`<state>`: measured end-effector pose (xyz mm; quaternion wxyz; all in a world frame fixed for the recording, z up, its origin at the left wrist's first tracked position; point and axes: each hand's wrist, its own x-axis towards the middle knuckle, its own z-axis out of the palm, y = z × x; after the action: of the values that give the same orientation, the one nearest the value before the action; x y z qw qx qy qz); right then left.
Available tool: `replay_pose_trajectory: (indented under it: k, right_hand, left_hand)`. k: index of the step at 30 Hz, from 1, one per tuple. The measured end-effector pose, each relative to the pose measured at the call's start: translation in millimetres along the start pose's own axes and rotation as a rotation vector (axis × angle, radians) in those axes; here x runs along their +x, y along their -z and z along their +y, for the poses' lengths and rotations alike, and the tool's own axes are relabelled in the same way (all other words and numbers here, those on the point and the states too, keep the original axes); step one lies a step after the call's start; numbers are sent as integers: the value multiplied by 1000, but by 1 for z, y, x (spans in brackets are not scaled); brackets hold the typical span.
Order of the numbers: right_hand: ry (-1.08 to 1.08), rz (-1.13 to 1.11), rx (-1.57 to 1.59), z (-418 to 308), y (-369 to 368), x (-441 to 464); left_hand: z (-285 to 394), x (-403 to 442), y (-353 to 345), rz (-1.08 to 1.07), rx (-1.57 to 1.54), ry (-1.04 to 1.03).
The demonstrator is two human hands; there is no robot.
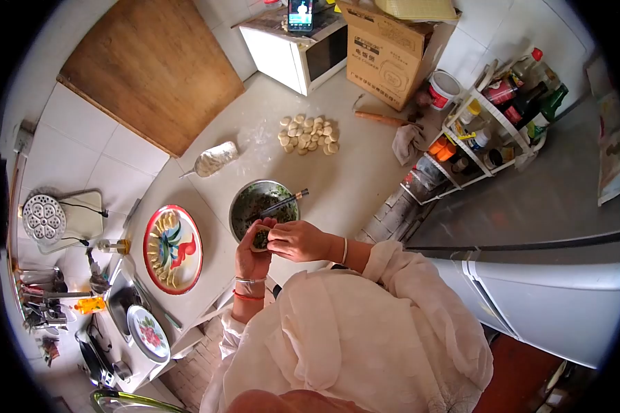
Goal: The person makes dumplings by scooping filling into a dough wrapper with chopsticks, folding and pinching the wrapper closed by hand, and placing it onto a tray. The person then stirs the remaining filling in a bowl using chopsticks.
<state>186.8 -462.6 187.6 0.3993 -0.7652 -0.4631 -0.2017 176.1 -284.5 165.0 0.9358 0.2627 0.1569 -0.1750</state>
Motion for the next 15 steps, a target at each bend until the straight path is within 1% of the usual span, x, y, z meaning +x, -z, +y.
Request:
replay_pose_trajectory:
  k: [4,7,9,11,15]
  right_hand:
    - [9,-44,6,-4,-5,-5]
    - [30,49,-55,-2,-10,-11]
    - [-25,44,24,-1,-11,-12]
    - [-183,91,141,0,-15,-14]
    - [-297,201,259,-2,-19,-10]
  left_hand:
    - [-1,1,6,40,4,-3]
    - [-1,7,6,16,56,5]
    - [-1,2,0,24,115,11]
    - [-1,-3,-6,79,132,53]
    - [-3,-8,-9,46,81,66]
